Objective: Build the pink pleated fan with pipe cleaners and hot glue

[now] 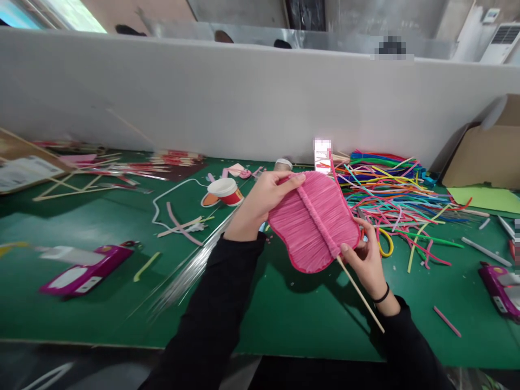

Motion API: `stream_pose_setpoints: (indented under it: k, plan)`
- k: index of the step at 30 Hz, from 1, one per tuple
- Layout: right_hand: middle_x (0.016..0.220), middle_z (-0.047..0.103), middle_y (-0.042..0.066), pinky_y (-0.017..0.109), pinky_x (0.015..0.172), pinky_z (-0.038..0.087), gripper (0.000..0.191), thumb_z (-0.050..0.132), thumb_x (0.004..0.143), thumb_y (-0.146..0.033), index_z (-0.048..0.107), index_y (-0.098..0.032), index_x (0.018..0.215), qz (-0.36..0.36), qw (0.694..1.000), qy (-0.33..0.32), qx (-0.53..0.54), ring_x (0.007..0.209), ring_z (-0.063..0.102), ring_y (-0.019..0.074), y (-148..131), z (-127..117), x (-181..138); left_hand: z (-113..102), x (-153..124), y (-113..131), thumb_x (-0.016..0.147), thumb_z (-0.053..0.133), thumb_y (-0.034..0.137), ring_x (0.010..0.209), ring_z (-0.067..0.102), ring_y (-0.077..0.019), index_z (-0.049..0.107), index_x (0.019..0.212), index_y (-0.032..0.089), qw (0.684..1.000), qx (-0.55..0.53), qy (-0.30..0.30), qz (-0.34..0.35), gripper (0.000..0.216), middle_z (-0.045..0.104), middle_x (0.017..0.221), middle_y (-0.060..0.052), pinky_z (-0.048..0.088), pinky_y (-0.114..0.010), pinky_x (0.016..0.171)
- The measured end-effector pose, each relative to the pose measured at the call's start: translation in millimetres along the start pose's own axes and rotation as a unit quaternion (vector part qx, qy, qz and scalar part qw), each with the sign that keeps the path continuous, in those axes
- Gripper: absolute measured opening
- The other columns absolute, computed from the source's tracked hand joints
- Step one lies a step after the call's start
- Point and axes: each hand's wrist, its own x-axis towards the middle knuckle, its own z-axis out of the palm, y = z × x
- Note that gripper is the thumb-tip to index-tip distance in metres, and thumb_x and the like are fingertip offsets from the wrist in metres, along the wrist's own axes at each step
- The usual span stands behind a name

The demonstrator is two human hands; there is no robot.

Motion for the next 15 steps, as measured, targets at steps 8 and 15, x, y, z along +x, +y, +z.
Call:
stream_pose_setpoints:
  k: [8, 15]
  plan:
    - [0.054, 0.058, -0.014, 0.020, 0.038, 0.045, 0.077, 0.081, 0.076, -0.047, 0.032, -0.028, 0.132, 0.049, 0.998, -0.034, 0.034, 0.037, 0.055, 0.0111, -0.7, 1.2, 1.9, -2.6, -1.8, 2.8, 0.076, 0.076, 0.050, 0.063, 0.051, -0.0130, 0.068, 0.072, 0.017, 0.999, 0.010, -0.020, 0.029, 0.034, 0.061, 0.069, 0.001, 0.038, -0.027, 0.060]
    - [0.051, 0.062, -0.011, 0.023, 0.038, 0.047, 0.081, 0.084, 0.073, -0.050, 0.033, -0.030, 0.133, 0.061, 0.997, -0.034, 0.030, 0.036, 0.057, 0.0143, -3.4, 2.6, 1.2, -5.2, -4.6, 8.9, 0.081, 0.071, 0.051, 0.062, 0.049, -0.0121, 0.061, 0.063, 0.017, 0.998, 0.029, -0.007, 0.051, 0.039, 0.056, 0.065, 0.002, 0.040, -0.026, 0.062]
